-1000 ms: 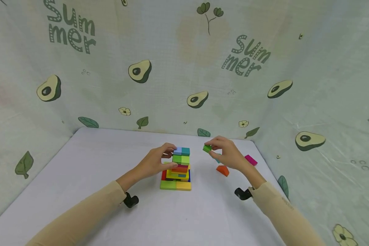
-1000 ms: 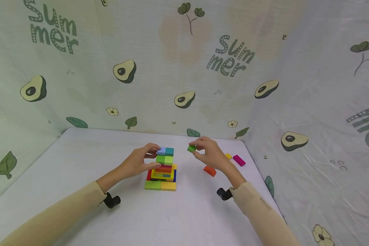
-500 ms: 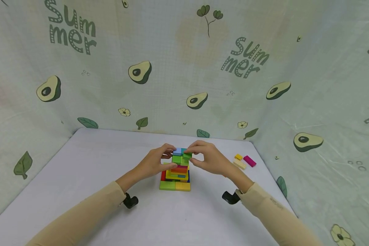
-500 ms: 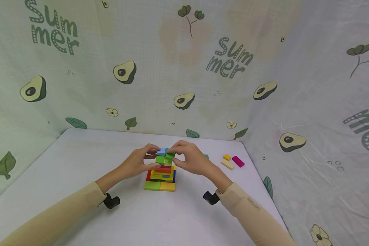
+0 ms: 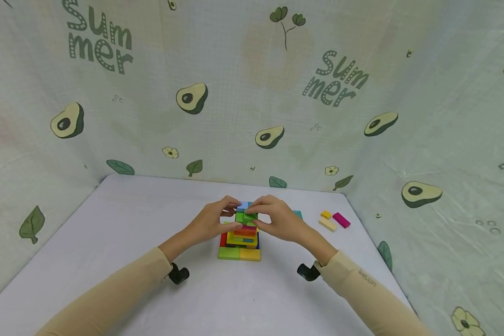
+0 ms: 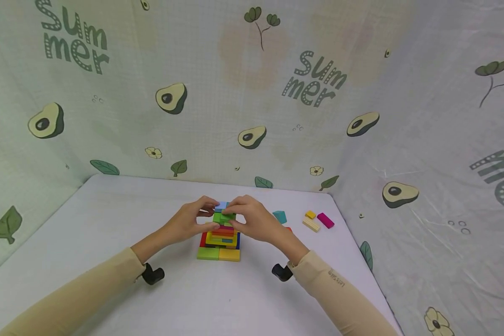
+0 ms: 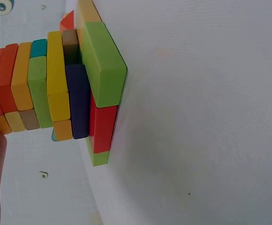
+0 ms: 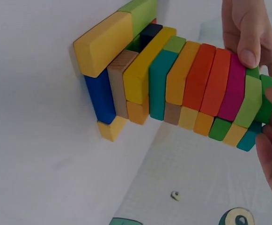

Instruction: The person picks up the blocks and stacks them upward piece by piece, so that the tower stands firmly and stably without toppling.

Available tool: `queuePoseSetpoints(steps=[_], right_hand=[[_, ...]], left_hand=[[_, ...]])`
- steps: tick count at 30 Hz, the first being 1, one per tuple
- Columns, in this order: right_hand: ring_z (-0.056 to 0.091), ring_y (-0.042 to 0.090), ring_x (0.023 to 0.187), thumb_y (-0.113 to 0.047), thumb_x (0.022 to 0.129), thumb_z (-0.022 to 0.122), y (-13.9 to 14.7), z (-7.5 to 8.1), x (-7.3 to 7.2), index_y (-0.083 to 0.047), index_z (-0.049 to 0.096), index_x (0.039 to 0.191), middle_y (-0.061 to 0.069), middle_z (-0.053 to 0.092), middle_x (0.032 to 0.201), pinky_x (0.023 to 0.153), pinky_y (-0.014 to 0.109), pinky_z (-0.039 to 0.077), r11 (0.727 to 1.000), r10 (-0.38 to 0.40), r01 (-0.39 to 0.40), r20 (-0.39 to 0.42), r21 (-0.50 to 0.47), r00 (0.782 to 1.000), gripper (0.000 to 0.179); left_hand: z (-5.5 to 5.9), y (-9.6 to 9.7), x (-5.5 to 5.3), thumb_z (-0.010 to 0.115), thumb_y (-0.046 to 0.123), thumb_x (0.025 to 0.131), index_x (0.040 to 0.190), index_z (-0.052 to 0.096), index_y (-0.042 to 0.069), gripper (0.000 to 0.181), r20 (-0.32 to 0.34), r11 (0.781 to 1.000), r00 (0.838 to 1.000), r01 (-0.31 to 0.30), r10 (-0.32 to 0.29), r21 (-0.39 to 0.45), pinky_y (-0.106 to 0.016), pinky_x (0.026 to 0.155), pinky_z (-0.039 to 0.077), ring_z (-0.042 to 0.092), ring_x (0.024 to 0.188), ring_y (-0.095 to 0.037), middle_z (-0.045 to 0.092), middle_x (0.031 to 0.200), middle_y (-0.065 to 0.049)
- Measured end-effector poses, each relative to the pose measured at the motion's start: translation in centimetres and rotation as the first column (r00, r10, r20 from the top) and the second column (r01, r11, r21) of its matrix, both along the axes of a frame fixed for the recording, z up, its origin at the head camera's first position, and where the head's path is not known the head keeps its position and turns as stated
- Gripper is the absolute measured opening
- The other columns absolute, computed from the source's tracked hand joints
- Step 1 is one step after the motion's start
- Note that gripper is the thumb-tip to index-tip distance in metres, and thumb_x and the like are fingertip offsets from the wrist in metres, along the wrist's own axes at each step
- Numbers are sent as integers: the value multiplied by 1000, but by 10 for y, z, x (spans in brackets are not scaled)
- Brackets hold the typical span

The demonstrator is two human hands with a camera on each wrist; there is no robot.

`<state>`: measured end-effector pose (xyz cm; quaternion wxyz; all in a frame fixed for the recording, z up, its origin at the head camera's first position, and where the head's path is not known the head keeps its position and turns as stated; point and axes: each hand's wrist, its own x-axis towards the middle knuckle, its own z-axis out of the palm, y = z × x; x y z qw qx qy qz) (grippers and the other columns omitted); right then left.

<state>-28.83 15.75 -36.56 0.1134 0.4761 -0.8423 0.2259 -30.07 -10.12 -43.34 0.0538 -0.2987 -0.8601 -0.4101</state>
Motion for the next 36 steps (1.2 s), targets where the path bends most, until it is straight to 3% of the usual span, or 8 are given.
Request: queuePoseSetpoints(steps=[7,15,27,36], right_hand=[[64,21,112,-6,91,84,2,-8,-4,-7,81,114,5,72,117,96,33,59,999,0,-1,-39,-41,999,24],[62,21,110,-8,90,86,1,-15,-6,-8,82,113,6,70,116,89,28,59,997,-3,-3,-76,-75,997,23],[59,20,110,-11,92,85,-4,-17,-5,-10,83,114,4,69,115,87,27,56,998,-17,10,-102,-64,995,22],[58,21,111,-11,91,85,-4,-21,-7,-12,83,115,4,69,117,86,28,56,996,-13,4,-102,-86,995,24]], left_hand=[[0,0,-1,86,30,92,139,53,17,58,-13,999,999,34,-34,30,-42,103,58,71,120,-34,70,135,-8],[0,1,-3,86,30,92,139,54,17,58,-40,1000,999,23,-22,8,-37,102,59,71,118,-22,68,135,-2],[-1,-2,-4,87,32,91,137,56,15,57,-16,998,998,53,-53,30,-40,103,58,70,121,-34,68,135,-2],[1,-3,-4,87,31,91,137,56,15,57,-27,999,998,50,-50,9,-36,103,58,70,119,-24,68,135,-1]])
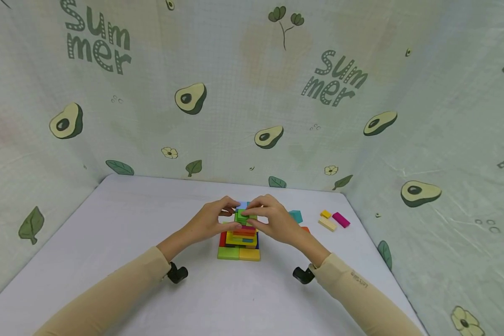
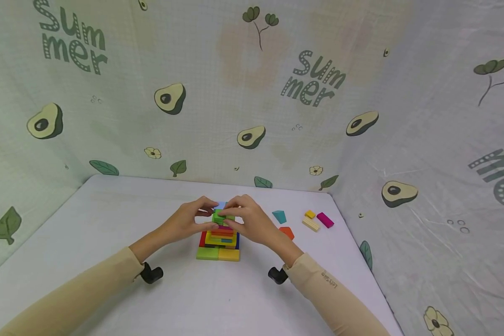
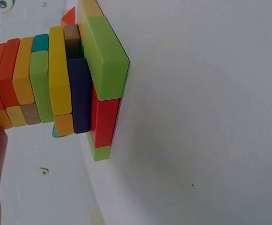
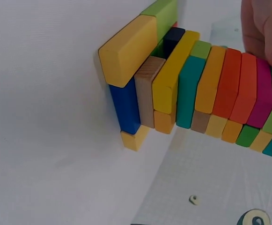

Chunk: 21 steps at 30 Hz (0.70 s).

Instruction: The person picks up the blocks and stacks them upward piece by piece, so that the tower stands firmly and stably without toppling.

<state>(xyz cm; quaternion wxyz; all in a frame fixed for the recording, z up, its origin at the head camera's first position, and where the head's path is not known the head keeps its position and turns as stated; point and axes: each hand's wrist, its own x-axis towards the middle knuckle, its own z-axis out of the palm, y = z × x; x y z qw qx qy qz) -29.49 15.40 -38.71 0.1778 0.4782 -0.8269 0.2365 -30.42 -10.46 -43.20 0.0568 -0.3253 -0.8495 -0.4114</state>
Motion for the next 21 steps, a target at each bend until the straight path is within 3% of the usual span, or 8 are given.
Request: queuePoseSetpoints(steps=[10,21], right_hand=[[56,22,113,-10,92,85,0,-3,-2,-13,83,118,5,69,121,85,29,55,1000,9,-9,2,-4,1000,26],[55,22,115,-11,93,83,1,-4,-1,-15,82,121,5,68,123,85,29,54,1000,18,-18,7,-7,1000,28]], left_hand=[[-1,2,0,86,31,92,137,57,9,57,-10,1000,1000,3,-3,15,-37,102,59,71,118,-23,69,136,-3],[-4,0,-1,83,34,95,138,58,10,55,1,1000,1000,8,-8,16,-38,103,58,71,119,-25,68,137,-2]])
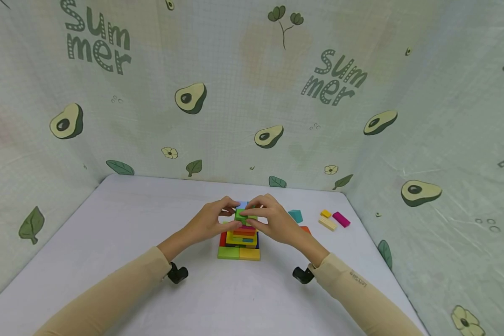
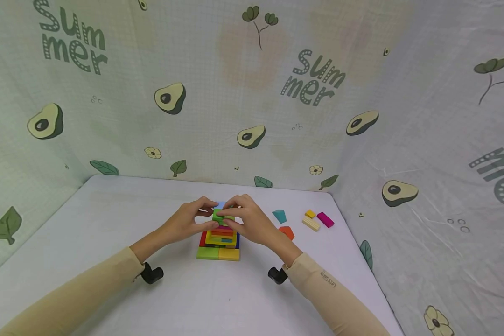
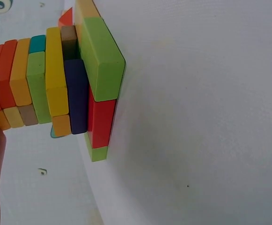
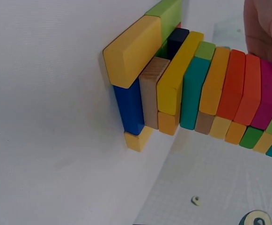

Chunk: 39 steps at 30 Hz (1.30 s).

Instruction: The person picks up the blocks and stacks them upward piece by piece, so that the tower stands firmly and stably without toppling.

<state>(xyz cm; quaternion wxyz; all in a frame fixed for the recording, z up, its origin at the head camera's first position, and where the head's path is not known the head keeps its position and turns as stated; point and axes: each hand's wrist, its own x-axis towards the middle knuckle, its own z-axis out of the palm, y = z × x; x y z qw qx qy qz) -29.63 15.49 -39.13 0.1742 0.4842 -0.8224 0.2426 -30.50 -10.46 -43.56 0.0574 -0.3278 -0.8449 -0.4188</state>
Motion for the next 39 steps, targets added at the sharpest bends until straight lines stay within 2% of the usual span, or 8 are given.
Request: queuePoseSetpoints(steps=[14,20,23,27,30,33,35,39], right_hand=[[54,22,116,-9,93,83,-1,-1,1,-15,82,121,6,67,124,84,29,54,1000,-4,4,-2,6,1000,29],[55,24,117,-9,93,83,4,3,1,-14,80,124,7,66,126,87,30,55,1000,15,-15,11,-16,1000,32],[56,23,120,-9,94,82,16,8,1,-15,79,126,4,66,127,92,33,57,999,-17,18,35,-30,999,32],[60,21,120,-8,93,83,49,10,-4,-14,77,127,3,67,126,93,39,61,991,-124,128,71,-47,990,35],[63,23,115,-6,92,83,84,5,-15,-13,76,129,5,69,124,88,44,63,973,-224,228,103,-26,969,38],[66,28,110,-5,93,82,123,-6,-31,-11,74,131,9,70,122,84,47,64,945,-327,326,142,29,934,39],[67,34,109,-5,94,80,148,-16,-44,-9,73,132,12,70,123,86,49,63,918,-397,389,171,80,902,39],[66,41,113,-6,97,77,192,-35,-67,-7,72,133,17,69,125,92,54,61,848,-529,498,233,183,816,36]], left_hand=[[1,1,0,83,32,95,136,59,7,54,-16,1000,1000,-15,14,-17,-37,102,58,71,118,-24,69,136,-3],[2,1,1,82,32,96,134,59,13,48,-21,1000,1000,-12,12,-19,-37,102,59,71,119,-25,69,137,-3],[2,2,1,83,32,96,135,59,15,49,-9,1000,1000,-21,21,-19,-37,101,59,71,119,-25,69,136,-3],[2,4,2,83,36,95,138,59,16,53,5,999,999,-45,45,-31,-39,101,59,70,120,-24,69,135,-3],[2,5,2,83,36,95,139,59,16,54,12,998,998,-56,57,-33,-43,100,60,70,120,-26,69,135,-4],[3,5,3,84,33,94,138,60,16,53,20,998,998,-57,58,-20,-48,100,59,70,121,-29,69,135,-6],[2,4,3,85,31,94,138,60,16,53,20,998,998,-59,59,-16,-49,100,59,70,120,-29,70,134,-6],[2,4,3,84,32,94,137,60,16,52,17,998,998,-62,62,-26,-44,100,60,70,120,-26,69,135,-5]])
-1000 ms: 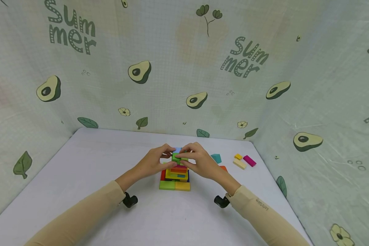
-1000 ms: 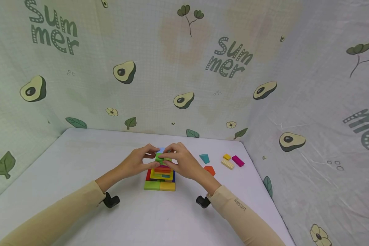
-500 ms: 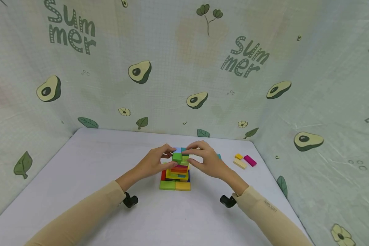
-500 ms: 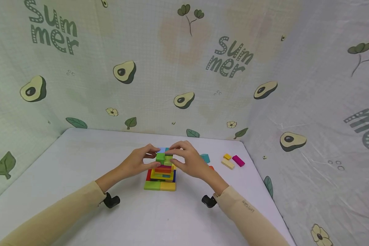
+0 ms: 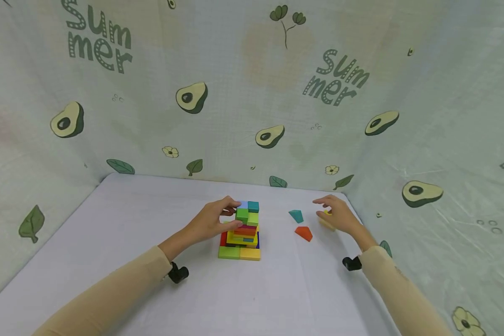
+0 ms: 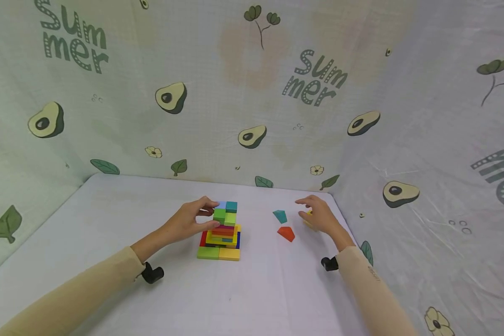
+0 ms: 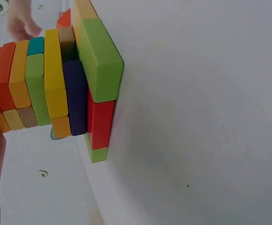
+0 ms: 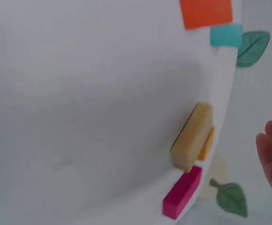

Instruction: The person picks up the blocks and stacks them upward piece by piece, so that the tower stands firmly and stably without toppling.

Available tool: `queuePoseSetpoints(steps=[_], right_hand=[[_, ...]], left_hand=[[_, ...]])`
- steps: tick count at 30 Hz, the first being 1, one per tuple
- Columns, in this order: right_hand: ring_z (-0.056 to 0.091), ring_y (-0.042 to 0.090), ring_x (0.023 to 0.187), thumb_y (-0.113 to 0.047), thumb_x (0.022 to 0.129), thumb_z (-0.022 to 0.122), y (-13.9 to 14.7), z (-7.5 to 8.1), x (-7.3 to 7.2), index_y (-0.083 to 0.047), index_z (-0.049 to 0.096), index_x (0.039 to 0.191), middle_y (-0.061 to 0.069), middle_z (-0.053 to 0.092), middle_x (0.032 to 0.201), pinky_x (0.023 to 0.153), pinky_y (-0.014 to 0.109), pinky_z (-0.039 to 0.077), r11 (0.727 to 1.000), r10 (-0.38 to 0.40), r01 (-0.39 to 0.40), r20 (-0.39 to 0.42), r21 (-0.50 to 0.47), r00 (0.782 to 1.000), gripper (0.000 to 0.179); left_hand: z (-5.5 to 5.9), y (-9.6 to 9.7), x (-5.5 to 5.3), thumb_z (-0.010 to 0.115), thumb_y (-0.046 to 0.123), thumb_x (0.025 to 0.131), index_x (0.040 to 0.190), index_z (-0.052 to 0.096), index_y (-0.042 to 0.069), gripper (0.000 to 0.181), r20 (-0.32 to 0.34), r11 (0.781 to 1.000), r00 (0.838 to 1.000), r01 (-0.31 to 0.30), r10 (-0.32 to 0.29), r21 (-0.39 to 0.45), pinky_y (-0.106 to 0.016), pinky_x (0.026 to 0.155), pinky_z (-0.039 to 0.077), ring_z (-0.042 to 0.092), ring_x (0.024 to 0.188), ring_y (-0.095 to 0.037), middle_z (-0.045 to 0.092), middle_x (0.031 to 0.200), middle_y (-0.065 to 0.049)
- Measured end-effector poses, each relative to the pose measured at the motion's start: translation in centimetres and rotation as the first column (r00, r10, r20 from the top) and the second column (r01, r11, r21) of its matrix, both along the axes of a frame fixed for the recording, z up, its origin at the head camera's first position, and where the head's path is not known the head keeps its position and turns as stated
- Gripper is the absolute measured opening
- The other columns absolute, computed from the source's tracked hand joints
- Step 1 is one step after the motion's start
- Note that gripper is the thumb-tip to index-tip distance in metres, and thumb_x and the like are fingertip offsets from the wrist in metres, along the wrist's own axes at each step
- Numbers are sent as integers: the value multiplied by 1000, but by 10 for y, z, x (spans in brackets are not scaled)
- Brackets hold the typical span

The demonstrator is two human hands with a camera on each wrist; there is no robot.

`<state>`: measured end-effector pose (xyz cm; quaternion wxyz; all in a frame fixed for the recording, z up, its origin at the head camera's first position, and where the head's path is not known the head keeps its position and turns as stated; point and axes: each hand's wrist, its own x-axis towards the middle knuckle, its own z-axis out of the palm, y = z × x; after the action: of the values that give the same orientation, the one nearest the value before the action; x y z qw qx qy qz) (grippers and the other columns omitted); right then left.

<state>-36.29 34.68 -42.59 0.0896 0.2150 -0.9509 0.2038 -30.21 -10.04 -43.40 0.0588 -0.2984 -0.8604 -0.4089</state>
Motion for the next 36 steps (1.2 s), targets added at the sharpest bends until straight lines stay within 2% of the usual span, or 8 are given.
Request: queuePoseSetpoints(steps=[6,10,16,22,26,29,33,36], right_hand=[[65,43,109,-2,97,74,37,-17,-20,2,71,132,26,67,124,93,58,58,996,-82,78,70,52,994,36],[62,34,97,-2,99,72,47,-25,-31,3,71,131,21,68,114,86,49,57,987,-130,116,128,110,983,33],[59,30,98,-5,102,69,48,-32,-35,2,72,131,20,70,120,91,48,57,973,-209,178,228,148,951,30],[58,29,98,-8,102,72,40,-32,-35,-1,75,126,16,70,115,88,43,55,977,-208,185,279,105,938,25],[61,30,99,-5,101,71,35,-31,-33,0,75,125,18,72,117,93,48,57,980,-190,166,262,111,946,25],[63,31,99,-5,100,73,28,-27,-29,1,75,124,18,73,118,95,50,58,985,-158,139,208,103,965,25],[67,31,100,-4,98,75,8,-11,-18,0,76,123,16,74,116,95,51,60,997,-63,58,105,49,992,26],[69,30,101,-3,96,77,-16,6,-4,-2,76,123,13,75,115,94,50,62,1000,21,-21,43,-5,999,27]], left_hand=[[1,1,0,84,33,94,137,59,17,52,6,1000,1000,9,-9,2,-41,101,59,70,122,-27,69,136,-5],[3,2,1,84,32,94,137,59,16,52,11,1000,1000,14,-15,20,-46,102,59,69,122,-28,68,137,-6],[1,2,-2,85,33,94,137,60,17,52,7,1000,1000,15,-16,15,-48,102,58,70,122,-26,68,138,-6],[1,2,-2,85,32,93,136,60,17,52,9,1000,1000,5,-5,8,-46,101,59,70,122,-26,69,137,-6],[0,1,0,84,33,94,137,60,17,52,9,1000,1000,-1,1,-8,-40,101,59,70,122,-24,69,137,-4],[-1,1,0,84,34,94,138,60,18,53,10,1000,1000,-2,3,-11,-38,101,59,69,122,-23,69,137,-3],[-1,0,0,84,35,94,137,60,17,53,9,1000,1000,0,0,4,-43,101,59,70,121,-25,69,137,-5],[0,-1,0,85,35,93,136,61,16,53,11,1000,1000,4,-4,17,-48,101,59,70,121,-29,69,137,-7]])
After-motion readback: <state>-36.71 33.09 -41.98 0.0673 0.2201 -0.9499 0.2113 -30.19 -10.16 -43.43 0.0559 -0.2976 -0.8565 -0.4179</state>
